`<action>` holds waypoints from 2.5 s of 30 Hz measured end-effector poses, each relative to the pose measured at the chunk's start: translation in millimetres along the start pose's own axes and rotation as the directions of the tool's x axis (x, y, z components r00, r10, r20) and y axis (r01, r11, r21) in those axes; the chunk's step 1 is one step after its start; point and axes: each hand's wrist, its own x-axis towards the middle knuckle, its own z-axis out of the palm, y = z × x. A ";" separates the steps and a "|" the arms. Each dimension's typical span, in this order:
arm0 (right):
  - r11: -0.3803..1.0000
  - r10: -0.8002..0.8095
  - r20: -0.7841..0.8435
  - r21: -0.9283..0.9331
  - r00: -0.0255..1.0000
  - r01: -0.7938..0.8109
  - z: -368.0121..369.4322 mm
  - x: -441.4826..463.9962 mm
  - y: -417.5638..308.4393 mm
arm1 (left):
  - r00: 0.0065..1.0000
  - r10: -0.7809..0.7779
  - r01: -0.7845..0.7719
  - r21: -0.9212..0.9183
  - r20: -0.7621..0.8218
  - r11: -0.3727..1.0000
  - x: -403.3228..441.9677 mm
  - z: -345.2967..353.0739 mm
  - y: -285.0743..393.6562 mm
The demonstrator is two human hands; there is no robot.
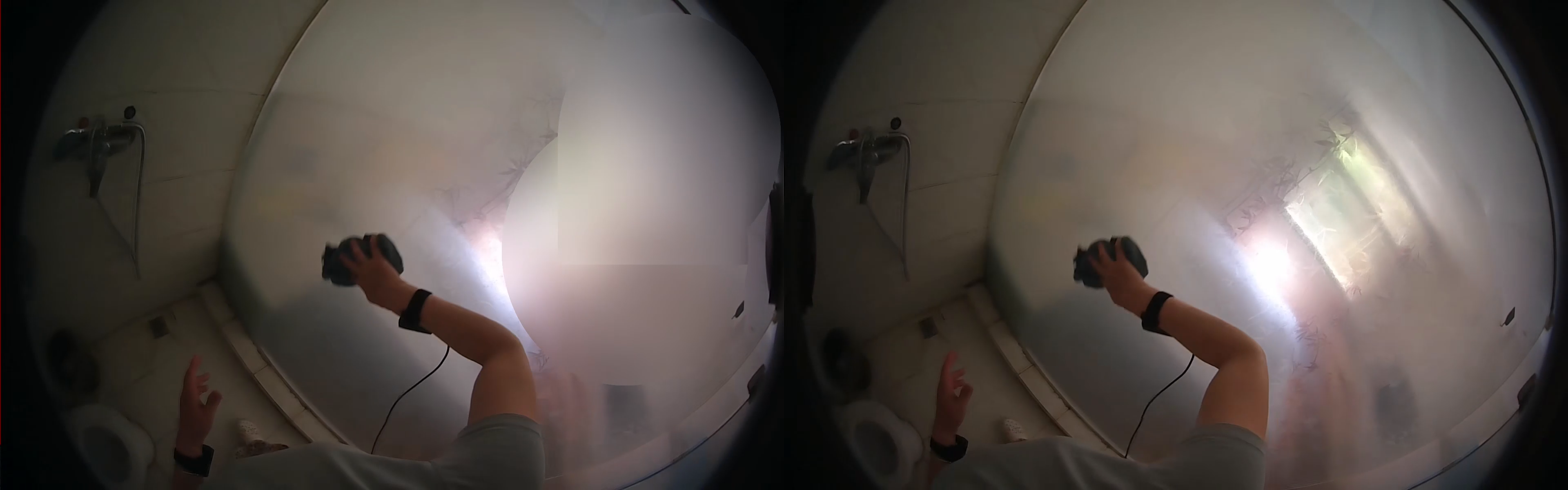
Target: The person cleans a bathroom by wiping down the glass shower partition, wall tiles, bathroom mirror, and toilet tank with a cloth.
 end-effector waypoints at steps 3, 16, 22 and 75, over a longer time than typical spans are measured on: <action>0.997 -0.069 0.084 -0.008 0.994 0.070 -9.5 -0.5 1.2 | 0.995 0.087 -0.085 0.048 -0.050 0.995 -6.1 -5.1 0.8; -0.193 0.805 -0.534 0.173 -0.257 -0.966 -209.5 -433.3 426.9 | 0.986 0.155 -0.153 0.030 -0.063 0.988 35.1 48.5 11.9; -0.425 0.626 -0.300 0.642 -0.719 -0.638 -210.9 -558.6 437.0 | 0.987 0.129 -0.134 -0.053 -0.094 0.990 16.5 94.2 38.5; 0.951 0.264 -0.376 -0.052 0.888 -0.305 -314.4 -627.9 497.8 | 0.982 0.030 -0.033 -0.013 -0.184 0.999 -353.8 264.2 639.2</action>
